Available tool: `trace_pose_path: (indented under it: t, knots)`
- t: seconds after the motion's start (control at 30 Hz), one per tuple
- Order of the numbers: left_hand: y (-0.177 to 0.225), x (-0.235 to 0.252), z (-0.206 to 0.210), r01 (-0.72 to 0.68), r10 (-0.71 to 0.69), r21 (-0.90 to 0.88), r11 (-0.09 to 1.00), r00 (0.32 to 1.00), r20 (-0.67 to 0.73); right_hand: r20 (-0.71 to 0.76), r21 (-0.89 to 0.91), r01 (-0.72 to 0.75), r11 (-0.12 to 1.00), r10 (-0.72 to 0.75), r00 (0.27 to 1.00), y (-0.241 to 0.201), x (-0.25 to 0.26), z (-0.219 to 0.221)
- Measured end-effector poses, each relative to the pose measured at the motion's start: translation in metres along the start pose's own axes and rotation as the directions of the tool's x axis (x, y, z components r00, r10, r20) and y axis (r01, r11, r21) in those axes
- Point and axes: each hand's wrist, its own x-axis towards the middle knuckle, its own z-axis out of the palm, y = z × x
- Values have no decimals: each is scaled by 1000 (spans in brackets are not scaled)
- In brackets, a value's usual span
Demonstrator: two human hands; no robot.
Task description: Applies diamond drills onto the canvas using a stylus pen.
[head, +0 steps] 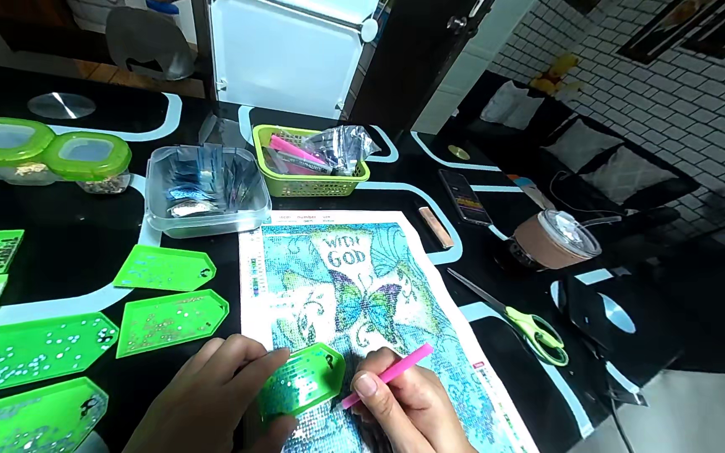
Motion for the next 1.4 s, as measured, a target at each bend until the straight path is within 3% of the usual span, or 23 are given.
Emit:
trace_pose_path:
  t: [0.43, 0.67, 0.8, 0.97, 1.4]
  knots:
    - [0, 0, 0, 6, -6, 14, 1000, 1000, 6, 159, -215, 99, 972, -66, 985, -14, 12, -4]
    - [-4, -1, 4, -17, 18, 30, 999, 999, -33, 167, -180, 101, 978, -71, 983, -11, 17, -5]
    - [-2, 0, 3, -9, 10, 26, 1000, 1000, -29, 28, -25, 70, 997, -69, 997, -7, 28, -5]
    - [-2, 0, 4, -14, 15, 22, 1000, 999, -42, 37, -101, 105, 989, -102, 994, -3, 35, 6]
    - [-3, -1, 8, -23, 27, 49, 999, 997, -79, 69, -80, 110, 991, -105, 992, -1, 38, 15]
